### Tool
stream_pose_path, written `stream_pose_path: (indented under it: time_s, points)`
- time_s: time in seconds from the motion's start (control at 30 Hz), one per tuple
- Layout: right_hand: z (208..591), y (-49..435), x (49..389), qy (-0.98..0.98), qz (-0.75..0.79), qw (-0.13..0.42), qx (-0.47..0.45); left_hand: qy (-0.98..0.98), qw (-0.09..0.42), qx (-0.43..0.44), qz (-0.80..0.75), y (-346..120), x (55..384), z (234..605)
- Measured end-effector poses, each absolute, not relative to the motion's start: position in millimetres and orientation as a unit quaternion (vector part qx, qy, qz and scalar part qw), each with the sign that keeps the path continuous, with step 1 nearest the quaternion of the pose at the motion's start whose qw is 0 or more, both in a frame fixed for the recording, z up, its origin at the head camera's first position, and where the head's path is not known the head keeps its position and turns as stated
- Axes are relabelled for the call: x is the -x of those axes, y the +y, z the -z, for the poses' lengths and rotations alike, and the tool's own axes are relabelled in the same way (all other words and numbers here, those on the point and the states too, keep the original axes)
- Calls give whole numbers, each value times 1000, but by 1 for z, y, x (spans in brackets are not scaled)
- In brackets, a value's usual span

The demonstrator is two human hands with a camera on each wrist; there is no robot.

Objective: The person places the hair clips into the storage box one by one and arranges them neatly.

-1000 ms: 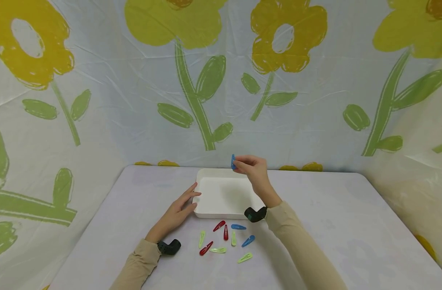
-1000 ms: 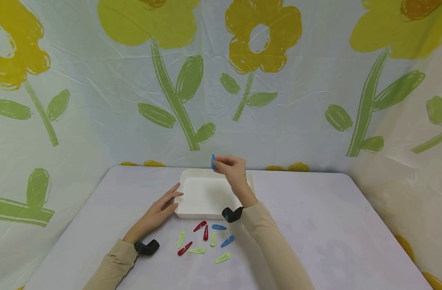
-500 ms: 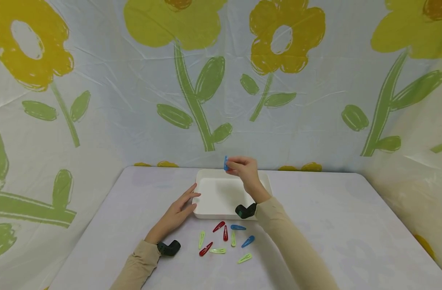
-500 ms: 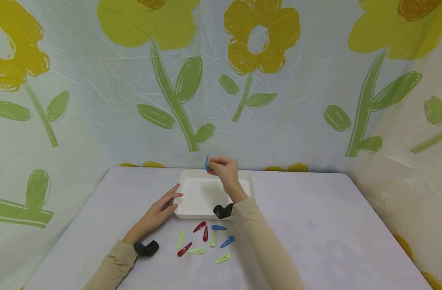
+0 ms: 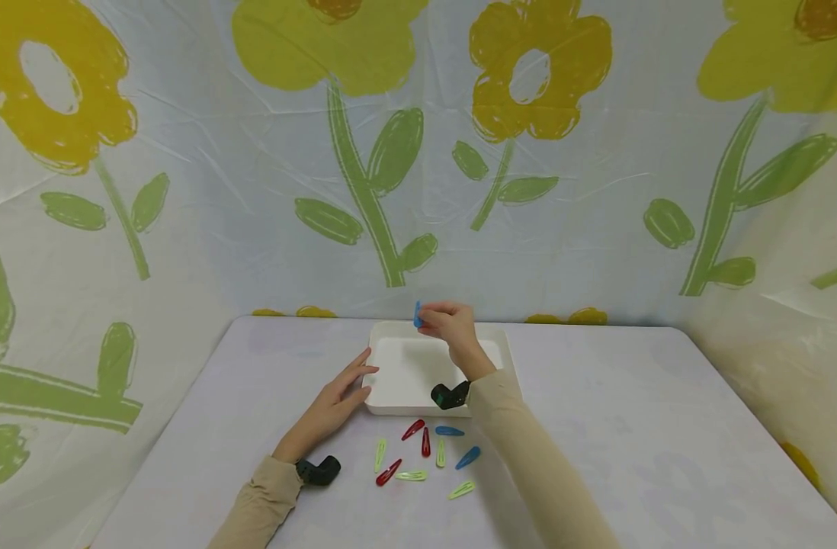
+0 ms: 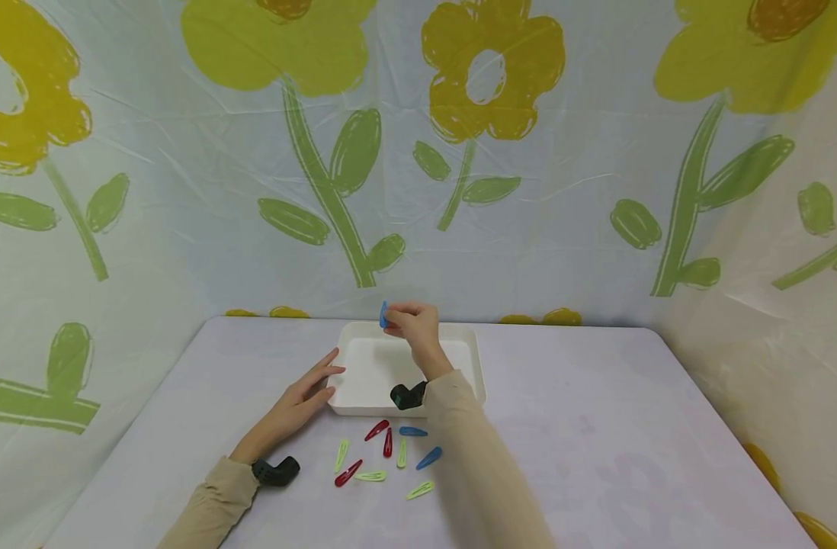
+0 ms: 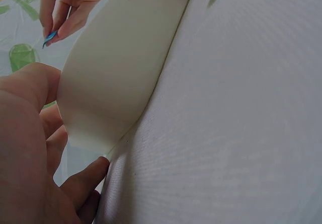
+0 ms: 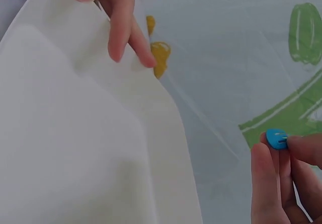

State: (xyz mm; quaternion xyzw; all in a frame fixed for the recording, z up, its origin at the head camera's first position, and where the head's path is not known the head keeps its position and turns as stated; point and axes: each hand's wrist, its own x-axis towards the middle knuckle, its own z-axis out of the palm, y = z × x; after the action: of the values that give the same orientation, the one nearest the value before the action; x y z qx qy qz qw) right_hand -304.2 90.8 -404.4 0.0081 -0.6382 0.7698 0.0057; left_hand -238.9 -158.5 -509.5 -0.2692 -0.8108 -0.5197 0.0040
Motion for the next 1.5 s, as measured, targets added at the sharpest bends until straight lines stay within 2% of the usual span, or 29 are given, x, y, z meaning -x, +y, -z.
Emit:
stream_pose_path:
  time_s: [0.2, 0.67, 1.1, 1.33, 1.5]
  points:
    - [415, 86, 305, -649, -760, -16, 19, -802, 5, 270, 532, -152, 222, 483]
    - [444, 77, 312, -660, -748, -41, 56, -809, -4, 256, 529, -150, 220, 477]
    - [456, 71, 314, -683, -721, -50, 105, -816, 13, 260, 516, -157, 241, 515]
    - [454, 71, 311, -698, -701, -74, 123, -815, 9, 271, 513, -159, 242, 515]
    - [451, 70, 306, -728, -669, -65, 133, -813, 6, 271, 516, -159, 242, 515]
